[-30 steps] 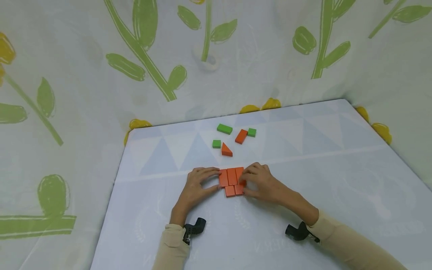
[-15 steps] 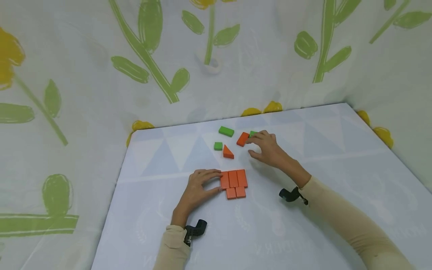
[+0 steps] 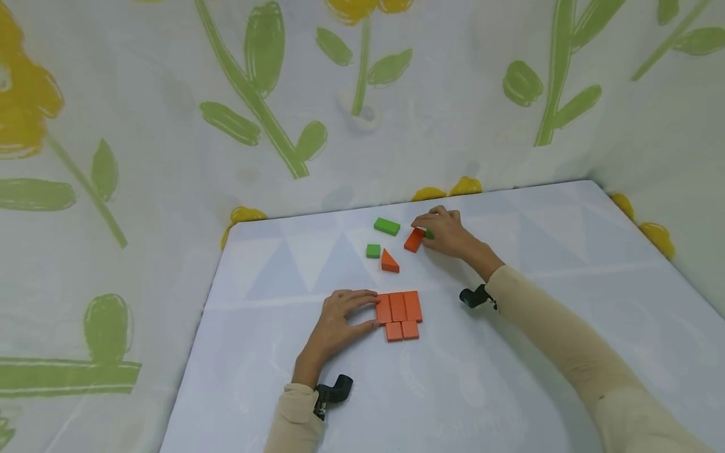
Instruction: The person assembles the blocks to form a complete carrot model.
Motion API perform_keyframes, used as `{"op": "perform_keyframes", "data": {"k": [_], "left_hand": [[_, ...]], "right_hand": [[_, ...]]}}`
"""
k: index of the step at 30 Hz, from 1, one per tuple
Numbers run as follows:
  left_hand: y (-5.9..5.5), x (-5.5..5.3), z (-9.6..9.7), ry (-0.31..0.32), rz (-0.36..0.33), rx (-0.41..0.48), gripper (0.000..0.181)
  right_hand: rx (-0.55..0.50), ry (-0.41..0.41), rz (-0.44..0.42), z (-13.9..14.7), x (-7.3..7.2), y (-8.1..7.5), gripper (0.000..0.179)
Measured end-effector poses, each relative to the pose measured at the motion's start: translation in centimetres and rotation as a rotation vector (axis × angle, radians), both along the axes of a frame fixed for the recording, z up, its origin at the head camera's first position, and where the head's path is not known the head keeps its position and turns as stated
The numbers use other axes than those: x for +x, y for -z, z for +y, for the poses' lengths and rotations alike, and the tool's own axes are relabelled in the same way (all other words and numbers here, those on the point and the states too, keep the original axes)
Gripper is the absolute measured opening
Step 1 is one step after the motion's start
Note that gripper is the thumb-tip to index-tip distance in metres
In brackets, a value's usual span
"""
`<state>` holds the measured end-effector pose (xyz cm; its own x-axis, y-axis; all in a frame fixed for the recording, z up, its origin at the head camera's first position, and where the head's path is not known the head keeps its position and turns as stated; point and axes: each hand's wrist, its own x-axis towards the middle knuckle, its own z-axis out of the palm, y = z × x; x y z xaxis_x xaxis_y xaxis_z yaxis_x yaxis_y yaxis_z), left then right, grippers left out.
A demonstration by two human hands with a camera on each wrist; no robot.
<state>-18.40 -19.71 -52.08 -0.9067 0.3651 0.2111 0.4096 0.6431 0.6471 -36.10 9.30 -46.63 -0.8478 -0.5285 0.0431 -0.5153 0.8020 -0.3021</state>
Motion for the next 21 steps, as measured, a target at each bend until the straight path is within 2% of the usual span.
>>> {"op": "perform_keyframes", "data": {"k": [5,10,17,21], "left_hand": [[0.0,0.0,0.0,0.004,0.018,-0.008,0.046],[0.0,0.0,-0.1,0.004,0.021,-0.022,0.045],[0.0,0.0,-0.1,-0.004,0.024,-0.025,0.045],[0.0,-0.1,-0.1,-0.003,0.018,-0.027,0.045]], "right_hand": [[0.024,0.002,-0.02,-0.1,-0.5,0.4,0.036],[-0.016,-0.002,-0.021,-0.2,-0.6,0.5,0.028],[-0.04,0.025,-0.019,0.0,0.3,0.1,0.027],[-0.067,0.035,0.016,0.4,1.3,-0.4,0.026]]}}
